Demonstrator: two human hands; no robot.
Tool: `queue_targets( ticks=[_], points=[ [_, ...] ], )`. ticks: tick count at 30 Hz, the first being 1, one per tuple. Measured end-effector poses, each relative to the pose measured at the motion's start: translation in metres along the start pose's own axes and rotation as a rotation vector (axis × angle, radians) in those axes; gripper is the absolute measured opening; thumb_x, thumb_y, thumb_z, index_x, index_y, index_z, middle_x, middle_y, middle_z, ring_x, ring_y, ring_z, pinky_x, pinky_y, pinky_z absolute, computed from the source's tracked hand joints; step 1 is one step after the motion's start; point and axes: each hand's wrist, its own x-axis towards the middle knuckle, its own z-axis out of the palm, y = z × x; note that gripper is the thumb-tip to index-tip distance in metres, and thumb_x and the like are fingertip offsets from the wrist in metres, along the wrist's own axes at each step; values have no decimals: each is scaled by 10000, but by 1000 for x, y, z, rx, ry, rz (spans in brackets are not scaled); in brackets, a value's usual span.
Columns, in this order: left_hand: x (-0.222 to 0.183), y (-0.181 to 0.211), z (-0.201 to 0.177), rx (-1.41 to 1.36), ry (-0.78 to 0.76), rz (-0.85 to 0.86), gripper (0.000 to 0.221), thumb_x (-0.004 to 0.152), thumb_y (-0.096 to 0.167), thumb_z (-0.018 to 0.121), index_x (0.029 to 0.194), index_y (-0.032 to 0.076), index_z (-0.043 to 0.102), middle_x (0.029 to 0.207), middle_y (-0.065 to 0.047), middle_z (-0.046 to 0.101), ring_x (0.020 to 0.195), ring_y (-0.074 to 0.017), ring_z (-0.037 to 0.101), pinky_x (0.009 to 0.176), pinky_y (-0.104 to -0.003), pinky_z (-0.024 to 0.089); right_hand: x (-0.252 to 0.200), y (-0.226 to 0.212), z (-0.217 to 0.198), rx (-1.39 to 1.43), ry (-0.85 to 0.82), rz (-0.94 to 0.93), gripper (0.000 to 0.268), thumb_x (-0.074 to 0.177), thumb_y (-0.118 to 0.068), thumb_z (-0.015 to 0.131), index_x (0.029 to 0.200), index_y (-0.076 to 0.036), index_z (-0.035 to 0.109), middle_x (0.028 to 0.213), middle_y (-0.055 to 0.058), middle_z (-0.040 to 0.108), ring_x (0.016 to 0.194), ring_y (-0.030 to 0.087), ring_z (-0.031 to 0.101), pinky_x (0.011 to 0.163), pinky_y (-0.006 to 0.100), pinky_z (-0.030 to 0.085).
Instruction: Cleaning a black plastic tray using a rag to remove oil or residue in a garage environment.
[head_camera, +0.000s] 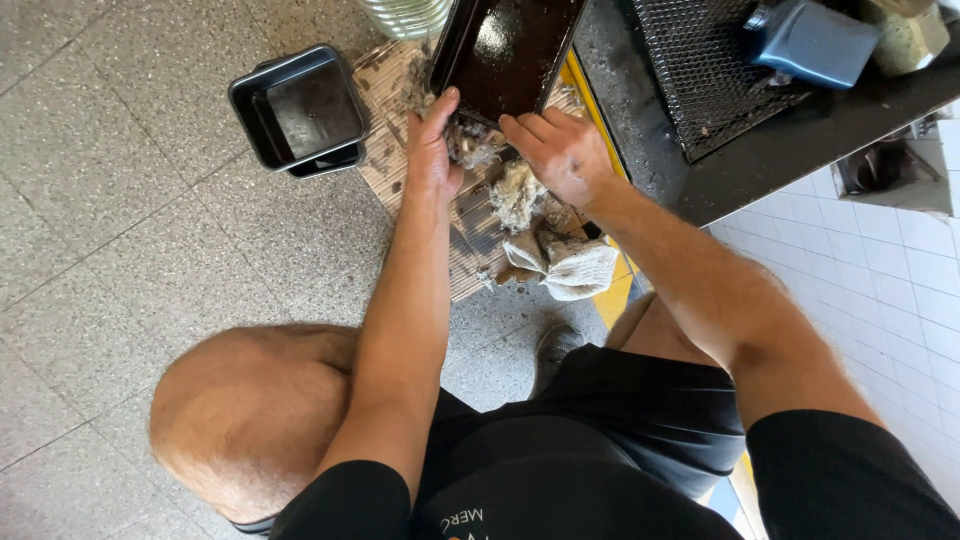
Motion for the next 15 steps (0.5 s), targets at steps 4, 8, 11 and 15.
queue_targets(
  ticks=[4, 8, 11, 15],
  points=[
    [6, -6, 0, -152, 67, 58, 1351, 480, 275, 756, 1582, 169, -20, 1568, -260, 297, 1397, -446, 376, 1017, -674, 402, 1, -11, -2, 172, 9, 40, 262, 864, 53, 707, 1101, -57, 728, 903, 89, 774, 674, 182, 718, 504, 259, 608],
    [62, -24, -29, -43, 145, 359, 1200, 635, 151, 775, 1556, 12, 19, 1618, -259, 125, 1447, -396, 301, 1185, -522, 243, -2, -24, -9, 431, 29, 272, 207, 970, -69, 750, 1139, -4, 651, 1074, 153, 688, 745, 215, 729, 476, 220, 631],
    [86, -28, -57, 221, 208, 571, 1046, 722, 204, 763, 1519, -77, 146, 1606, -256, 187, 1499, -374, 182, 1221, -473, 148, -34, -27, 9, 373, -399, 446, 105, 967, -178, 705, 999, -78, 700, 886, 84, 731, 569, 143, 660, 378, 239, 525],
    [74, -21, -65, 265, 157, 572, 969, 717, 38, 681, 1514, -75, 140, 1558, -301, 278, 1423, -426, 370, 1157, -513, 360, -23, -16, -3, 446, -1274, 806, 359, 990, -318, 623, 1302, -141, 614, 1190, 140, 667, 735, 176, 678, 664, 346, 629]
  ],
)
